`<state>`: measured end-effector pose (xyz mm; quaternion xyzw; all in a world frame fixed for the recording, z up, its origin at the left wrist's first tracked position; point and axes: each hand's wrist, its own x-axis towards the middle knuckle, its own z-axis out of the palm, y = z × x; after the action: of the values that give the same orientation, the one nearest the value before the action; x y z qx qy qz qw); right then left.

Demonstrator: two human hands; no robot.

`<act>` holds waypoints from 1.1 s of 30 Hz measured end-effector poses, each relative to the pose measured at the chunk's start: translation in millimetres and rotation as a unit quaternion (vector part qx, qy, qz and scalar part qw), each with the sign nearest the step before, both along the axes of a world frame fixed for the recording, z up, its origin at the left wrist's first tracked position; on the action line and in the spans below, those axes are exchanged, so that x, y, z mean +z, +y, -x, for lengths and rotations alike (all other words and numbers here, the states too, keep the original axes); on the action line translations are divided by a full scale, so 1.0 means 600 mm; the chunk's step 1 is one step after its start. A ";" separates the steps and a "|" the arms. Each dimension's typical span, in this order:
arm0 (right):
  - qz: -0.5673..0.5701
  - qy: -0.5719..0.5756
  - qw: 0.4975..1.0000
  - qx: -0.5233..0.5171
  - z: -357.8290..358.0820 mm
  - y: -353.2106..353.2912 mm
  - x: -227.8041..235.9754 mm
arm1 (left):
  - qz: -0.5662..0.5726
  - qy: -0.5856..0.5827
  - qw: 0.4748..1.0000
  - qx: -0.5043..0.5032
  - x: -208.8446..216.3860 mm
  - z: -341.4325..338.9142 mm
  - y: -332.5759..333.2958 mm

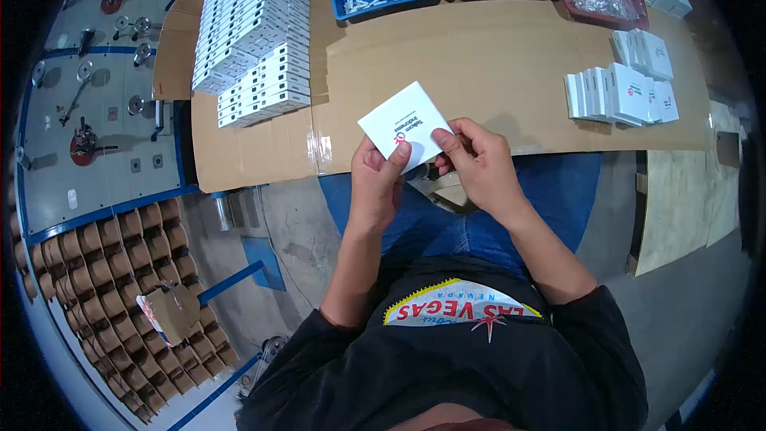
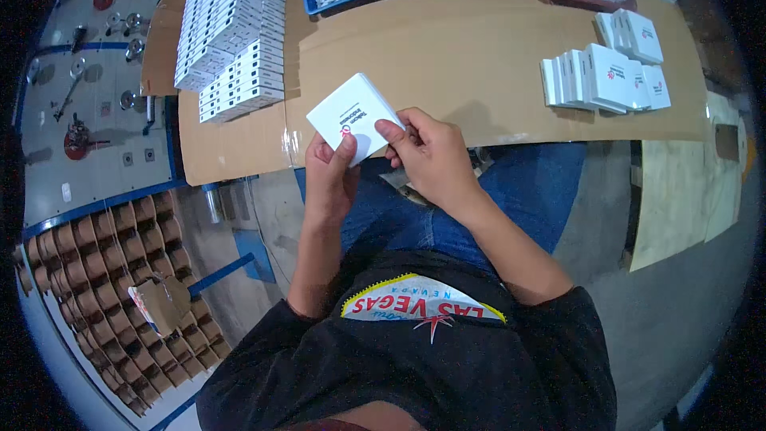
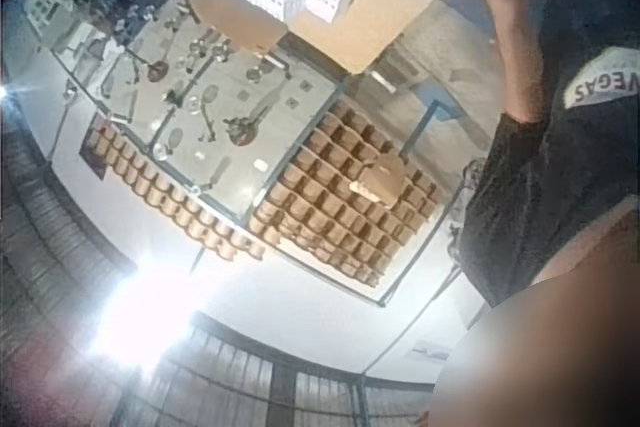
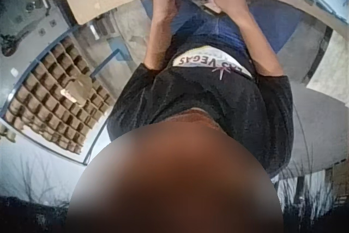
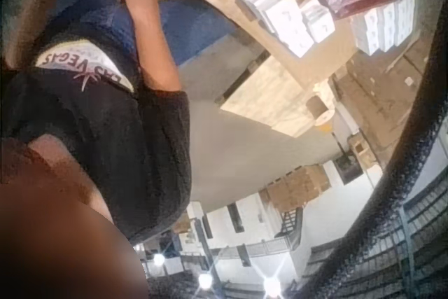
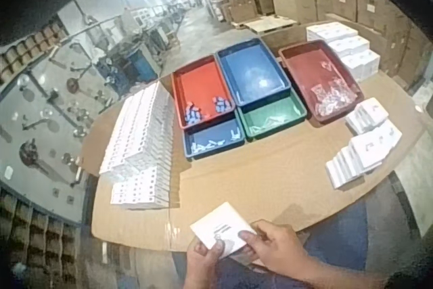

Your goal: Sorting small blue electronic or plastic components from a tray into individual white boxes and stacking them on a workbench.

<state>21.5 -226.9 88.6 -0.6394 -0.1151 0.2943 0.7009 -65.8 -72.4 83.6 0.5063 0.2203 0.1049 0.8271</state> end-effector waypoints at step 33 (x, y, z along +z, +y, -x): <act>-0.186 -0.103 0.977 -0.015 -0.018 -0.017 -0.026 | -0.150 -0.038 0.982 -0.107 0.022 0.015 -0.026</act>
<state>32.1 -237.4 72.7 -0.5266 -0.2295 0.1895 0.7963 -74.6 -88.1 96.6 0.6406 0.1149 0.0667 0.7563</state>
